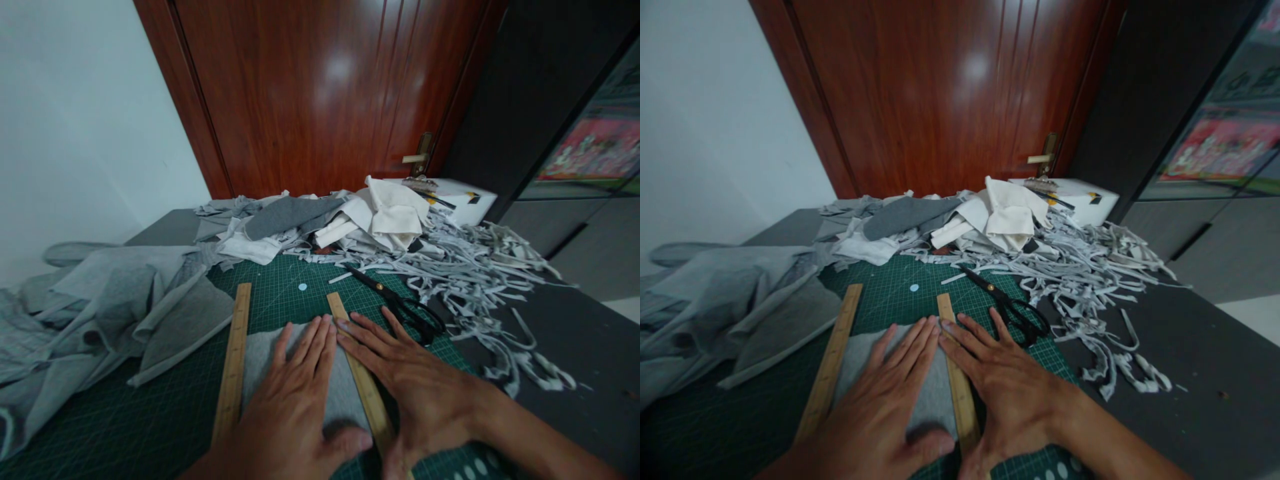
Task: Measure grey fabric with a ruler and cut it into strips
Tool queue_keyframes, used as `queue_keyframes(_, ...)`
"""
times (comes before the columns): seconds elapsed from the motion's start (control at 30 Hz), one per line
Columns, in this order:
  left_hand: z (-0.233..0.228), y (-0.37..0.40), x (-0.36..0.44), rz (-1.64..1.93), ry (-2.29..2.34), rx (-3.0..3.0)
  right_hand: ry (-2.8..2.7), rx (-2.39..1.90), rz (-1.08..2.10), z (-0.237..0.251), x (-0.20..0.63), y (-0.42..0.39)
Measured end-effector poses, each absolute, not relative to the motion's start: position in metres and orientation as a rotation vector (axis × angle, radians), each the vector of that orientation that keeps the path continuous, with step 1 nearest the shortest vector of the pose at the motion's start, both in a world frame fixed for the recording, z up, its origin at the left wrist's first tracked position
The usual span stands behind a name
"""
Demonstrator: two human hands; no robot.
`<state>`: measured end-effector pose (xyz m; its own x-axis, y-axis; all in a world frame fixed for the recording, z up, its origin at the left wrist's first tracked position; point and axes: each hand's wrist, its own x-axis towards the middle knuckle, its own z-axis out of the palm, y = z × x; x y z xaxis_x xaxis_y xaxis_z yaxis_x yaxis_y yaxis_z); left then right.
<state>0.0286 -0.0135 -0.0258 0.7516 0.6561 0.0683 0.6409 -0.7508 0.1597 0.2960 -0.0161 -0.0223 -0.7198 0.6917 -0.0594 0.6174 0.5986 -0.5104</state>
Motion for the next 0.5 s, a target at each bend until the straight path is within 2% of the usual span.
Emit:
queue_keyframes(0.33, -0.0309, -0.0136, 0.0278, 0.292, 1.062, 2.852, -2.690, -1.127, 0.714, -0.0204, 0.2963, -0.0180)
queue_keyframes(0.5, -0.0268, -0.0143, 0.0293, 0.219, 1.077, 2.830, -2.684, -1.163, 0.720, -0.0221, 0.2949, -0.0184)
